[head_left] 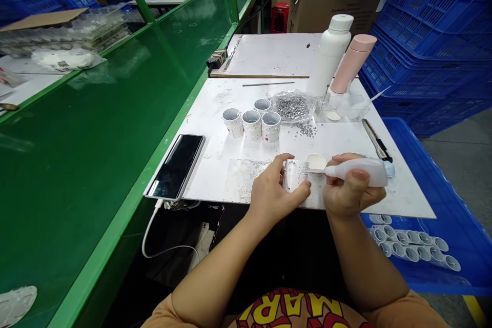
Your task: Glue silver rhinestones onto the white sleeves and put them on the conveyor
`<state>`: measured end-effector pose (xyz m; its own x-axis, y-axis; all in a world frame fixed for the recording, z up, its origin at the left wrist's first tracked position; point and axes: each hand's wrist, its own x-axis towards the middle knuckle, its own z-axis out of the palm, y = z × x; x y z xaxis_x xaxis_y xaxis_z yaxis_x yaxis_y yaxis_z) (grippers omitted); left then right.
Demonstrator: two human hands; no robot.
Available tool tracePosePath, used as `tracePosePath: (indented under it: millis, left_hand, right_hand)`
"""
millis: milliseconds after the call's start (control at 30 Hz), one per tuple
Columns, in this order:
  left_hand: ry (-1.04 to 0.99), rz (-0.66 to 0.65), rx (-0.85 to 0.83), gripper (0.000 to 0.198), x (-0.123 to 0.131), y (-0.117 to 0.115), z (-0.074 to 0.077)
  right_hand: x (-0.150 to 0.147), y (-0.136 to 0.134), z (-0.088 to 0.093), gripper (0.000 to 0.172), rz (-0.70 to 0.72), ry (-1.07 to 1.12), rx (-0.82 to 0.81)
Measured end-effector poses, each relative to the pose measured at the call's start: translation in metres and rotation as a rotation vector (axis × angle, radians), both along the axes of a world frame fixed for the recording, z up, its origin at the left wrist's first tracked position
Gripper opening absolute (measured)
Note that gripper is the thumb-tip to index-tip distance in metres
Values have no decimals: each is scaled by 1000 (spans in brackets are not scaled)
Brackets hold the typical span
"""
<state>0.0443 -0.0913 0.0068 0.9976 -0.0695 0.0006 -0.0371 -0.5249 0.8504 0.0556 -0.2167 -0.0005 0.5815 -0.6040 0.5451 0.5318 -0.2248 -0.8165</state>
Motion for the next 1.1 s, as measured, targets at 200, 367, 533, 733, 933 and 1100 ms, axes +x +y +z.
tracePosePath:
  millis: [200,367,533,733,933,1100]
  left_hand:
    - [10,-1,0,55,0,0,1]
    - [22,-6,6,56,0,1,2]
    - [33,-17,9,56,-1,1,4]
    - [43,-15,-31,55,0,3,3]
    - [159,-57,-532,68,5,12,-9]
    - [254,-154,-821,64,10,19,-8]
  right_hand:
    - [2,1,0,36,-19,-31,3]
    - [3,0,-3,37,-28,-41,-19]
    - [7,2,1,38,-27,-138,69]
    - [13,-4,12,39,107,-127,332]
    - [14,-8,12,41,166,-97,401]
    - [14,-4,10,41,169,-105,377]
